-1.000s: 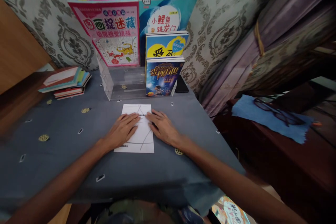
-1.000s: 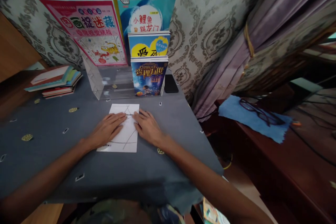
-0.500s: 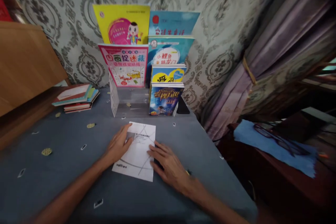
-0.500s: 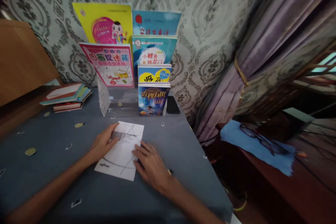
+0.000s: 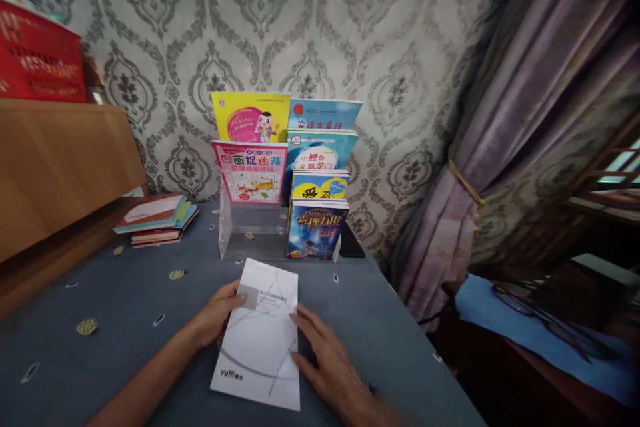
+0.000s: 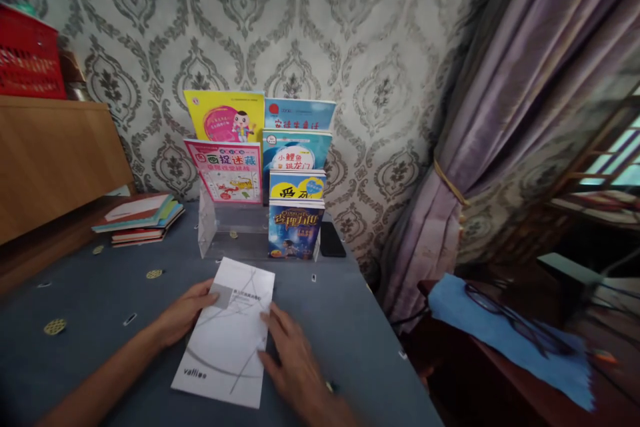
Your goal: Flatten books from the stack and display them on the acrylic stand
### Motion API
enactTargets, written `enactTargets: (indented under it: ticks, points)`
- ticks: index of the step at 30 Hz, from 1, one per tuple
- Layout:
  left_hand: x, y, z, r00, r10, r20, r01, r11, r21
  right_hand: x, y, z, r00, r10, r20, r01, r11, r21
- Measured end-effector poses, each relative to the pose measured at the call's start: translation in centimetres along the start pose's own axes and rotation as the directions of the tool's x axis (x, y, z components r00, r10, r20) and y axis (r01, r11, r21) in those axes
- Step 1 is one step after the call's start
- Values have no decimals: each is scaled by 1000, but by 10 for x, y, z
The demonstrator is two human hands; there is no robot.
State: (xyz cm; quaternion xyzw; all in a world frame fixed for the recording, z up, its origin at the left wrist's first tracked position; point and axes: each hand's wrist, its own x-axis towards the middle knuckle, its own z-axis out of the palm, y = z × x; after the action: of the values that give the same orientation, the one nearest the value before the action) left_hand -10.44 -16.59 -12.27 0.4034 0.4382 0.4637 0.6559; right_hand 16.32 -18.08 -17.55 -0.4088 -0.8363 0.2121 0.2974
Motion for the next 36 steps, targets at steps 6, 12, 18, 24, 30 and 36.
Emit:
enactTargets:
  ticks: [6, 12, 18, 24, 30, 36]
  points:
    - [-9, 26, 6, 991, 132, 12, -132, 991, 1, 49, -3, 2, 980, 197, 12, -180, 865, 468]
    - [3, 61, 0, 869, 475, -137, -438, 869, 231, 101, -44, -25, 967, 7, -255, 87, 930, 356]
    - [25, 62, -13, 731, 662, -167, -565, 724, 395, 125, -39, -12, 873, -284, -397, 297, 954, -30]
    - [48, 23, -40, 690, 698, -191, -530, 668, 522, 131, -19, 8, 847, -363, -388, 331, 932, -150]
    - [51, 38, -49, 668, 726, -164, -353, 503, 789, 149, -22, -2, 867, -323, -379, 249, 940, -232]
    - [44, 75, -35, 498, 863, -86, -390, 311, 867, 164, -31, -18, 862, -204, -463, 237, 971, 14]
